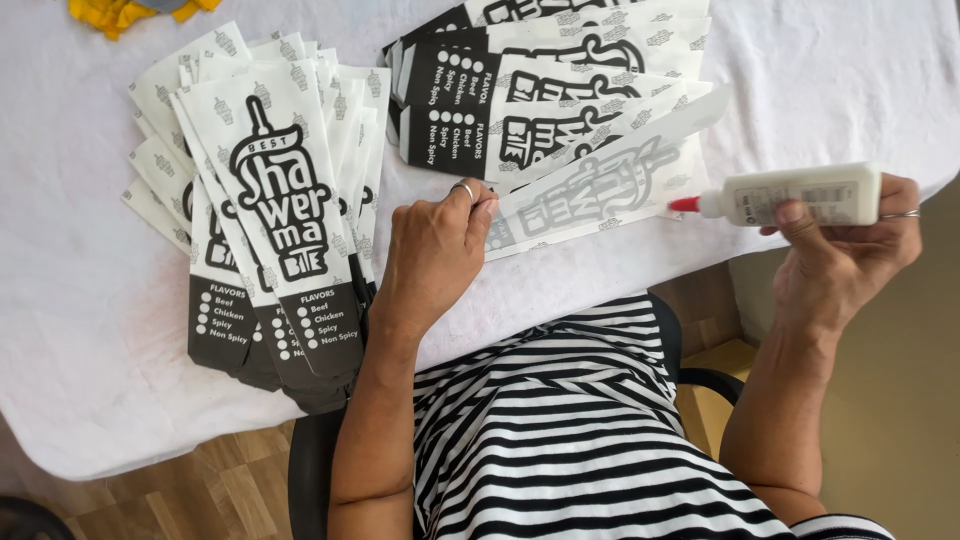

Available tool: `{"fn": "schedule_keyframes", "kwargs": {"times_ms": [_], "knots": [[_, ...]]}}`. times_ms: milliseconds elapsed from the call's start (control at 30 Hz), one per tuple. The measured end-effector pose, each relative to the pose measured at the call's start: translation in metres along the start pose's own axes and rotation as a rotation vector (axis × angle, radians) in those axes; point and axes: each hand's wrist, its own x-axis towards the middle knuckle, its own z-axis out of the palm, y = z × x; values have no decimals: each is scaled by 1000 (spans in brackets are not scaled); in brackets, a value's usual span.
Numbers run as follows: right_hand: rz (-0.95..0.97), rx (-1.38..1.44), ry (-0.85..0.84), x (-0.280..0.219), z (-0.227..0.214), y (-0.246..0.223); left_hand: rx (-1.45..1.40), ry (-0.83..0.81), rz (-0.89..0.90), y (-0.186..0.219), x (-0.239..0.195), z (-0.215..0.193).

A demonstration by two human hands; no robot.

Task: Applying glue to printed paper sleeves and pressing them together to assemble packaging

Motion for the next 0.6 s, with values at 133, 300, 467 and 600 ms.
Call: {"fn": "schedule_keyframes", "kwargs": {"times_ms": [133, 300, 467, 600], "knots": [[61, 127, -74, -14, 45, -4, -6, -61, -91, -3, 5, -1], [154, 140, -154, -37, 102, -15, -79, -72, -114, -7, 10, -6], [127, 273, -288, -47, 147, -19, -255, -81, -147, -12, 16, -14], [112, 293, -355, -55, 165, -18, -324, -84, -162, -16, 19, -17]]}}
